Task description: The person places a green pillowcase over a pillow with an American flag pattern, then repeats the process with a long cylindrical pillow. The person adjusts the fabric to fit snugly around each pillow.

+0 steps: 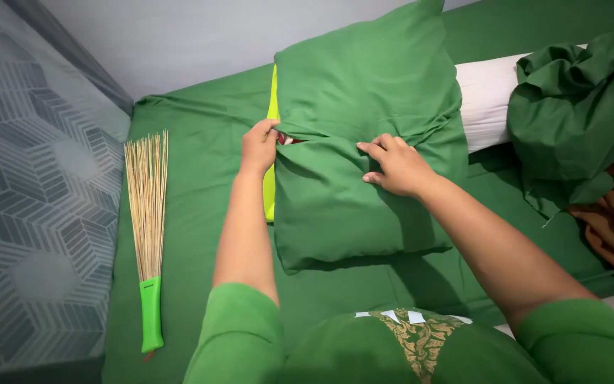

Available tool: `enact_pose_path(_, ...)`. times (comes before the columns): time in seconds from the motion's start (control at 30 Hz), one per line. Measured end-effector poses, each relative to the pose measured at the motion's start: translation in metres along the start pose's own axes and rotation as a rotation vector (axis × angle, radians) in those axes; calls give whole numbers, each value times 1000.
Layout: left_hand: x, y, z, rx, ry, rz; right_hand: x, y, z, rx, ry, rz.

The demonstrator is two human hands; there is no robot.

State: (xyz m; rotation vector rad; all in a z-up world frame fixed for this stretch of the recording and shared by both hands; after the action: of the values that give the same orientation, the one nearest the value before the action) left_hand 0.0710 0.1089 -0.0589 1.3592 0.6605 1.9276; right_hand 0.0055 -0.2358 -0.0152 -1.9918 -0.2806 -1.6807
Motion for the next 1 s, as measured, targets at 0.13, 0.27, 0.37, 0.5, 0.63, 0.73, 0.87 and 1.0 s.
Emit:
enact_pose_path(0.13, -12, 5, -25, -50, -136, -45, -8, 17, 10, -107, -17, -9)
enact_pose_path(0.27, 16, -11, -46, -197, -283, 246, -39, 41, 26, -85, 43, 50)
enact_pose_path(0.37, 12, -18, -68, -102, -309, 301, -53, 75, 37, 282, 280, 407)
enact_pose_path(0.5, -28, -63, -121, -19, -305, 85, -17, 129, 1, 408, 583, 921)
enact_pose_path(0.63, -27, -40, -149, 124, -123, -173, 15, 135, -30, 286, 597, 827)
enact_pose_path(0.73, -10, 25, -132, -22, -19, -111, 48, 69, -48, 403, 344, 713)
enact_pose_path(0.87, -9, 96, -96, -233, -280, 218, 76, -4, -61, 421, 93, 422)
enact_pose_path(1.0, 31, 90, -48, -355, -298, 91, 49, 78, -24, 411, 623, 134)
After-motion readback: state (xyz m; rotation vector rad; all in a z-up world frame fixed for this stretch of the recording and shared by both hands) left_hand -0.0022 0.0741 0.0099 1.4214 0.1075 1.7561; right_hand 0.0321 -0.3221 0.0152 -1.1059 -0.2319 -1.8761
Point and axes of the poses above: each hand's wrist, its own z-axis towards the middle knuckle, its own x-axis out of the back of the hand, y = z × x, the point moved 3 cm from there along z, towards the middle knuckle, and after that the axes turned 7 degrees about -y, right-handed, at the moved point
